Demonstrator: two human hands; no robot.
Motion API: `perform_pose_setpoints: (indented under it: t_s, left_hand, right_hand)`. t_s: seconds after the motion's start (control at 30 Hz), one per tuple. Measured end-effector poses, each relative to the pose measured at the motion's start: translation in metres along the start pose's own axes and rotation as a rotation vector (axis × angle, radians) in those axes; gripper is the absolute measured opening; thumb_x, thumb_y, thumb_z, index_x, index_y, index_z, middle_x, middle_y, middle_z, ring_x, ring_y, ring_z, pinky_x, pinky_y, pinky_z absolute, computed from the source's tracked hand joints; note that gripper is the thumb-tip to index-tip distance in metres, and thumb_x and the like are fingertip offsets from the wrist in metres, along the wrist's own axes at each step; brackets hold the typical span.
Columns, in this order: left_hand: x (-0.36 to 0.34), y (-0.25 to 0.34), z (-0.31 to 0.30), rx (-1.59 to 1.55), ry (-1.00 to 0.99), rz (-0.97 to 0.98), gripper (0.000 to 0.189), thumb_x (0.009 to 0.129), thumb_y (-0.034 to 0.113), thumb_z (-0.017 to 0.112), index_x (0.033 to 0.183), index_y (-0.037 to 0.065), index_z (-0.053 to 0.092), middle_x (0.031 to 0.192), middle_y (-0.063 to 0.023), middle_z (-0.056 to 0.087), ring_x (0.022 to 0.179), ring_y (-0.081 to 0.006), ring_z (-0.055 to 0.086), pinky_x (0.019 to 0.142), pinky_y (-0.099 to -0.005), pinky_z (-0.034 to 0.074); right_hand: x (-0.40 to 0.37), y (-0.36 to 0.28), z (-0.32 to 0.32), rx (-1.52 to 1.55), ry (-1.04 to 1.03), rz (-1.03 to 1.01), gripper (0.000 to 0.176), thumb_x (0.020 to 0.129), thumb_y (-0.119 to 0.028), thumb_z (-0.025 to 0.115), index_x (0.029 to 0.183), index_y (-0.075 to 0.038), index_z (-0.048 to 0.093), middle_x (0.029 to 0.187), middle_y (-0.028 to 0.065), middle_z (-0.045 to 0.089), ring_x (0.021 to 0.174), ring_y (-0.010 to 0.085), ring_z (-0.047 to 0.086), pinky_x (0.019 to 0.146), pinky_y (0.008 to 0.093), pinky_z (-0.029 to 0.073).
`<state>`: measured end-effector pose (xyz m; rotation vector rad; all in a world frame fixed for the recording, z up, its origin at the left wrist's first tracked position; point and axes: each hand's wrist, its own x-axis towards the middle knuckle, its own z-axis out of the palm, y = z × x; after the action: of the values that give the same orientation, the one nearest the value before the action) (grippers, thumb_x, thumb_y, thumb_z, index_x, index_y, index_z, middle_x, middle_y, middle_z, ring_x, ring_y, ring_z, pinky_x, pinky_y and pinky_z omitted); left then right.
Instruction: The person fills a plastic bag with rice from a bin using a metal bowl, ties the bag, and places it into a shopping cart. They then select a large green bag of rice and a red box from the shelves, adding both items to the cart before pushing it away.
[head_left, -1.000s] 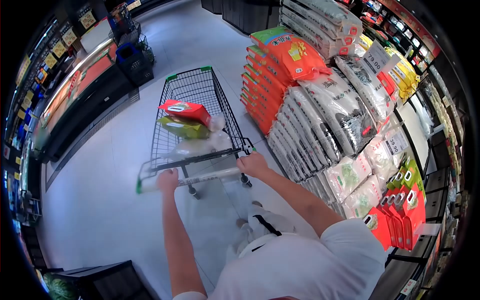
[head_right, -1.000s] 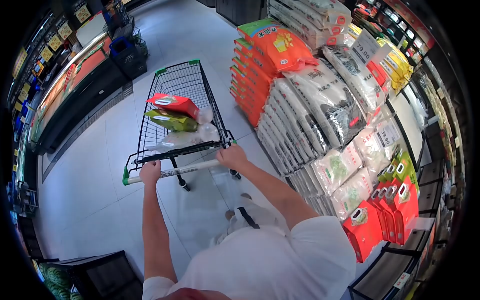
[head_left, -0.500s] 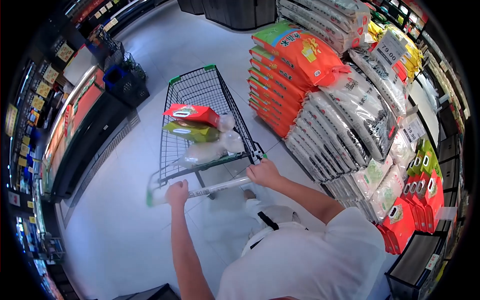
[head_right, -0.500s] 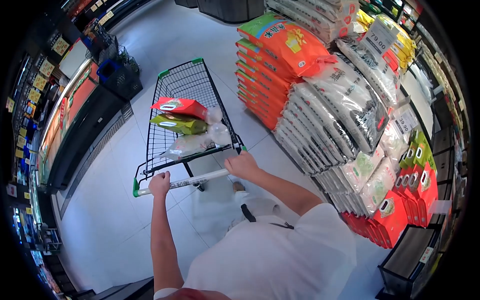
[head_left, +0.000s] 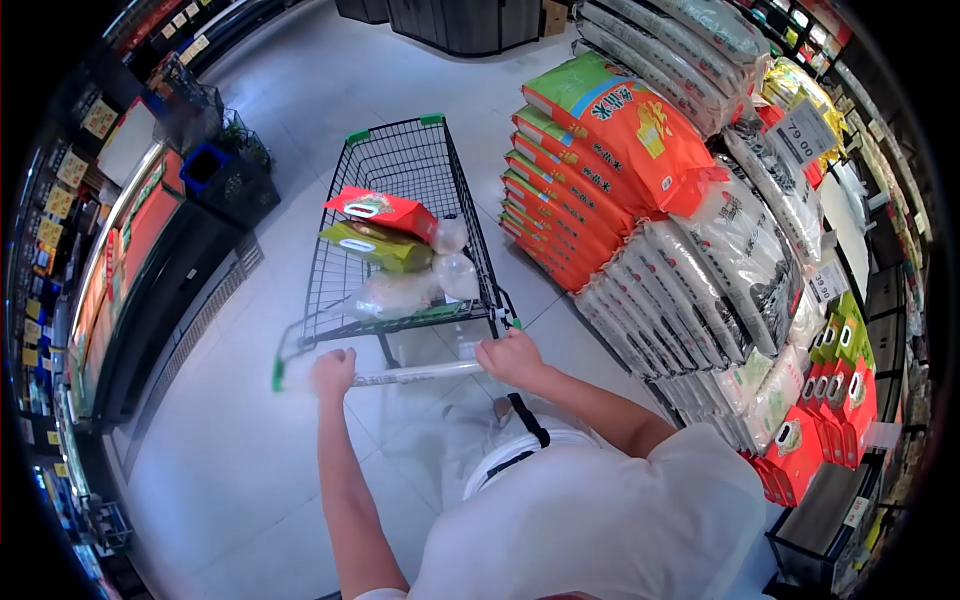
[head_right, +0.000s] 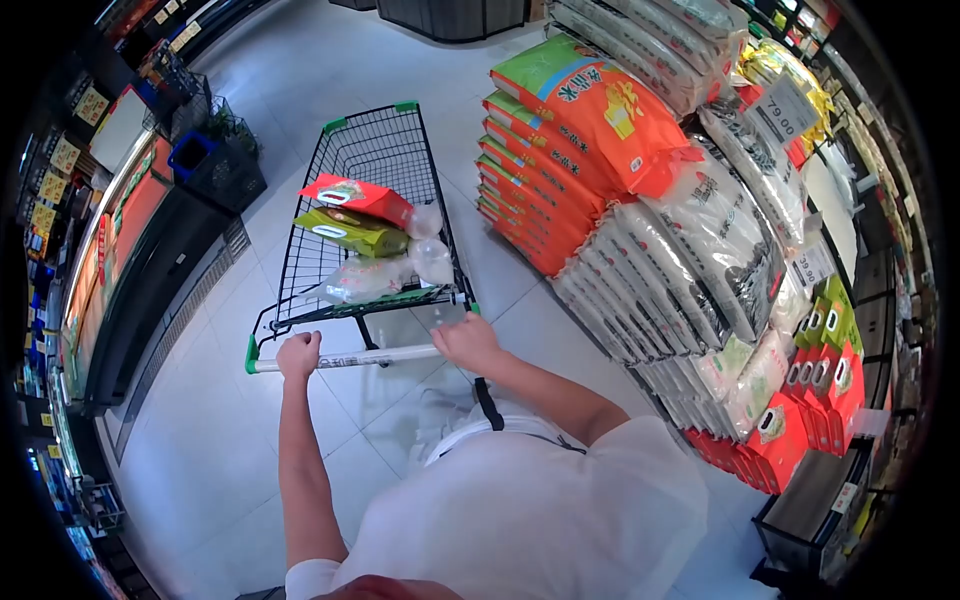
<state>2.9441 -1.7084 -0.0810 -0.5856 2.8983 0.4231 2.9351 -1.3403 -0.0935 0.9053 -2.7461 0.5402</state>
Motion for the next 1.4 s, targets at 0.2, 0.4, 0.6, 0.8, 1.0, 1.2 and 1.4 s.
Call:
perform_pose_setpoints:
  t_s: [0.2, 0.4, 0.6, 0.8, 1.0, 1.2, 1.4]
  left_hand:
    - [0.091, -0.011, -0.016, 0.058, -0.035, 0.069, 0.049, 0.088, 0.047, 0.046, 0.082, 0.006, 0.073, 0.083, -0.022, 0.068, 0.084, -0.0404, 0.065, 0.078, -0.0503, 0.05]
    - [0.179, -0.019, -0.04, 0.059, -0.071, 0.169, 0.051, 0.088, 0.048, 0.046, 0.08, 0.005, 0.072, 0.083, -0.0221, 0.068, 0.083, -0.0401, 0.065, 0.077, -0.0501, 0.049]
    - [0.275, -0.007, -0.061, 0.016, -0.084, 0.244, 0.048, 0.087, 0.047, 0.049, 0.077, 0.005, 0.071, 0.083, -0.0215, 0.068, 0.084, -0.0398, 0.065, 0.078, -0.0507, 0.049]
    - [0.363, 0.011, -0.071, -0.007, -0.019, 0.342, 0.047, 0.086, 0.048, 0.049, 0.076, 0.009, 0.074, 0.075, -0.0182, 0.068, 0.077, -0.0376, 0.067, 0.072, -0.0473, 0.053]
    - [0.44, 0.047, -0.078, 0.025, -0.064, 0.366, 0.049, 0.086, 0.049, 0.047, 0.08, 0.01, 0.074, 0.077, -0.0173, 0.069, 0.081, -0.037, 0.067, 0.076, -0.0468, 0.052]
    - [0.518, 0.096, -0.086, 0.004, -0.067, 0.45, 0.048, 0.086, 0.051, 0.049, 0.079, 0.011, 0.074, 0.078, -0.0165, 0.069, 0.08, -0.0365, 0.067, 0.075, -0.0467, 0.052]
    - [0.578, 0.149, -0.091, -0.015, -0.064, 0.509, 0.046, 0.088, 0.049, 0.05, 0.077, 0.011, 0.073, 0.077, -0.0161, 0.069, 0.078, -0.0372, 0.067, 0.071, -0.0473, 0.052]
  right_hand:
    - [0.061, -0.003, 0.018, -0.006, 0.026, 0.029, 0.034, 0.092, -0.027, 0.056, 0.063, -0.011, 0.067, 0.053, 0.0058, 0.06, 0.045, 0.0266, 0.056, 0.062, 0.0387, 0.044]
    - [0.124, -0.016, 0.039, 0.028, 0.039, 0.124, 0.037, 0.093, -0.03, 0.055, 0.064, -0.011, 0.067, 0.057, 0.0066, 0.062, 0.05, 0.0268, 0.058, 0.064, 0.0388, 0.043]
    - [0.198, -0.004, 0.055, -0.022, -0.014, 0.198, 0.039, 0.094, -0.029, 0.053, 0.063, -0.009, 0.065, 0.06, 0.0094, 0.064, 0.053, 0.0294, 0.058, 0.065, 0.0413, 0.043]
    - [0.259, 0.011, 0.073, -0.034, 0.085, 0.304, 0.038, 0.092, -0.029, 0.056, 0.061, -0.008, 0.064, 0.057, 0.0105, 0.063, 0.052, 0.0297, 0.057, 0.063, 0.0398, 0.043]
    - [0.312, 0.052, 0.083, -0.056, 0.064, 0.376, 0.037, 0.093, -0.028, 0.055, 0.064, -0.009, 0.065, 0.059, 0.0103, 0.062, 0.053, 0.0301, 0.057, 0.065, 0.039, 0.044]
    - [0.368, 0.096, 0.082, -0.092, 0.079, 0.449, 0.039, 0.093, -0.029, 0.054, 0.062, -0.008, 0.065, 0.059, 0.0103, 0.063, 0.054, 0.0293, 0.058, 0.066, 0.0388, 0.045]
    - [0.408, 0.142, 0.085, -0.143, 0.083, 0.549, 0.038, 0.093, -0.028, 0.053, 0.063, -0.008, 0.065, 0.061, 0.011, 0.064, 0.054, 0.0302, 0.058, 0.068, 0.0404, 0.046]
